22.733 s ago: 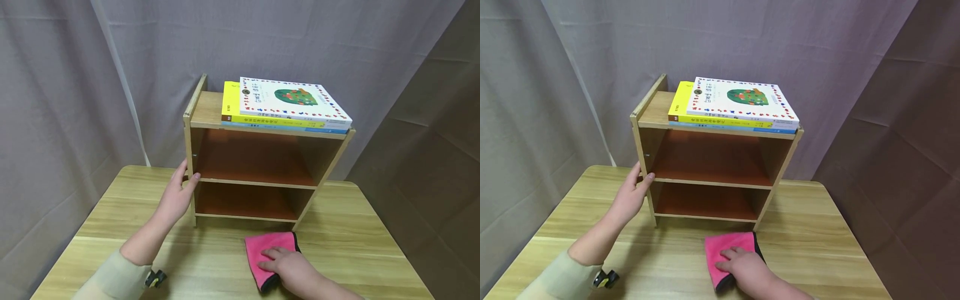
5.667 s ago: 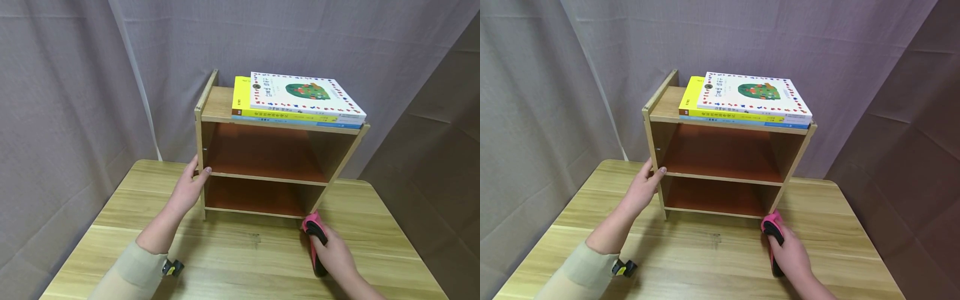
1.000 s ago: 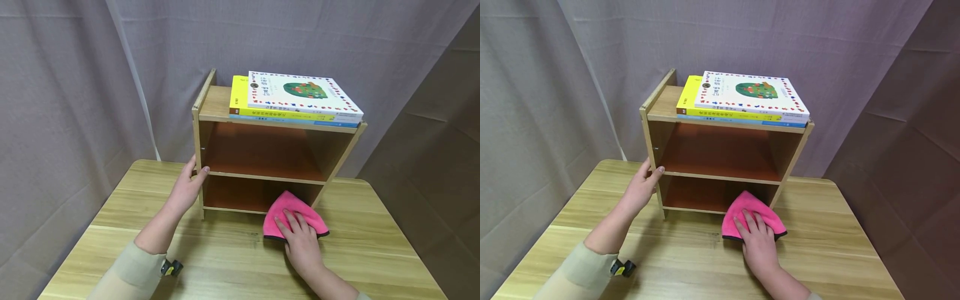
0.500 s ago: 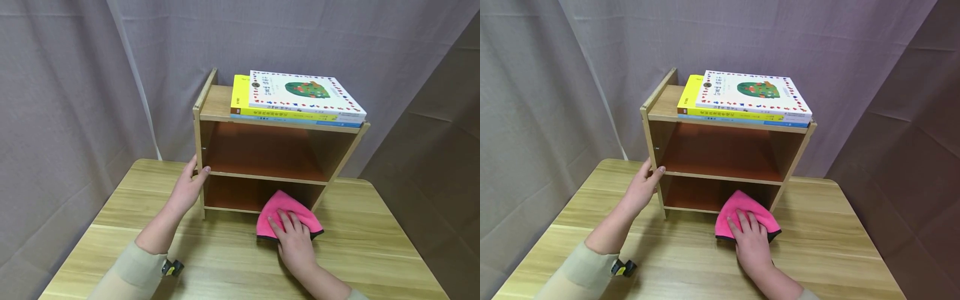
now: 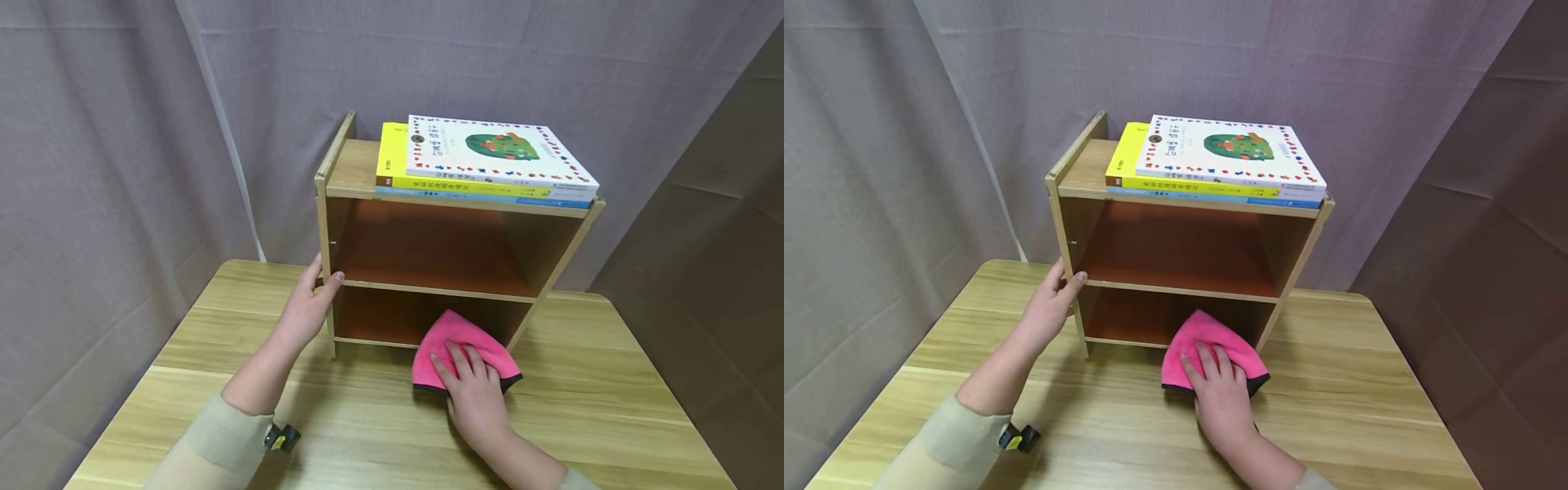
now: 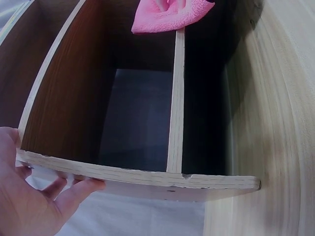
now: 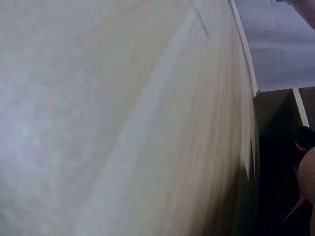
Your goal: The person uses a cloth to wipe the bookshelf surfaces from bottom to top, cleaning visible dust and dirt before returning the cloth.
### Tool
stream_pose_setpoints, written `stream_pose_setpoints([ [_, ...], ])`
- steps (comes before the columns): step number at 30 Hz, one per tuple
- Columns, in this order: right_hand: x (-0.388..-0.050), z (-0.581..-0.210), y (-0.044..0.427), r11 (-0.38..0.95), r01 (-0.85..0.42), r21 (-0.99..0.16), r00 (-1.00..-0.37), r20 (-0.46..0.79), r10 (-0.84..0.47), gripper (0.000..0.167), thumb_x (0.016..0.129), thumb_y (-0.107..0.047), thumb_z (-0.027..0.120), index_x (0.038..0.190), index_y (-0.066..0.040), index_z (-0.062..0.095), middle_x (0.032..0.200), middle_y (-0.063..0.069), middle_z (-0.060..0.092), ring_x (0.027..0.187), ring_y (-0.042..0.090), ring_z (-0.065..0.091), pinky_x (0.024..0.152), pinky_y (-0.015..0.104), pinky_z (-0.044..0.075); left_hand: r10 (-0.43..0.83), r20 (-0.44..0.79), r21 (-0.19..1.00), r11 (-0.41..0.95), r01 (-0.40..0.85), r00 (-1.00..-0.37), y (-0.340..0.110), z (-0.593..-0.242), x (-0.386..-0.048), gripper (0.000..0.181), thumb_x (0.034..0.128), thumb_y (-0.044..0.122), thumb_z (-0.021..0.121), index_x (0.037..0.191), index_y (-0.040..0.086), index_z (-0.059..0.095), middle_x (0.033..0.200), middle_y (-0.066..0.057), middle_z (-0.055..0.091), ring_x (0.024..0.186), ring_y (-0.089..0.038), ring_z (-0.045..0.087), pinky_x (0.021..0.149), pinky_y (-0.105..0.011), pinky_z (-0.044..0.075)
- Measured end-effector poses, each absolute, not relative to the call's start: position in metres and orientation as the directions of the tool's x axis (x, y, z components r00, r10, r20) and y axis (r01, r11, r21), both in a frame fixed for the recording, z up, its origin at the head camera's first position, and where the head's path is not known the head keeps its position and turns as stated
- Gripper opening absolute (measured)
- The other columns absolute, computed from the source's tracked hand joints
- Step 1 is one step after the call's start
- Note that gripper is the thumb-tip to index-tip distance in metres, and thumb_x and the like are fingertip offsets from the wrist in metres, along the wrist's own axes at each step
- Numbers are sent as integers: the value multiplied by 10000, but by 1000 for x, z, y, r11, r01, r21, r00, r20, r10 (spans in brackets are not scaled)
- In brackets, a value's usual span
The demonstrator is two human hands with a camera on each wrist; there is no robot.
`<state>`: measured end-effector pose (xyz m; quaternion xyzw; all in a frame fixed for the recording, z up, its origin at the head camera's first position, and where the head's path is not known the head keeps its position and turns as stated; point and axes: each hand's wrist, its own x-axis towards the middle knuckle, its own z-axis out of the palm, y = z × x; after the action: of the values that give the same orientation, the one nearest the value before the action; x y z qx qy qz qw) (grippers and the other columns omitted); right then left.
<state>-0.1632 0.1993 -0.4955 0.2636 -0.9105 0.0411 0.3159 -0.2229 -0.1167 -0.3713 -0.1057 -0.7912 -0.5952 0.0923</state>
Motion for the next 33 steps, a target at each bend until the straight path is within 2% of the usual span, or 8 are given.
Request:
stream_pose_setpoints([
  [17, -163, -490, 190, 858, -502, 110, -677, 568, -469, 603, 688, -90, 733, 1278, -204, 680, 1386, 151, 520, 1239, 420, 457, 779, 546, 415, 60, 275, 920, 274, 281, -960, -117, -371, -222, 574, 1032, 378, 515, 1559, 332, 292, 1529, -77, 357, 1246, -354, 465, 1012, -525, 428],
  [33, -167, -490, 178, 850, -513, 119, -666, 570, -482, 616, 667, -124, 773, 1269, -222, 686, 1378, 134, 533, 1230, 405, 468, 768, 528, 414, 51, 269, 923, 272, 272, -962, -116, -371, -223, 568, 1023, 402, 527, 1546, 362, 309, 1523, -43, 369, 1243, -330, 470, 1004, -499, 443],
])
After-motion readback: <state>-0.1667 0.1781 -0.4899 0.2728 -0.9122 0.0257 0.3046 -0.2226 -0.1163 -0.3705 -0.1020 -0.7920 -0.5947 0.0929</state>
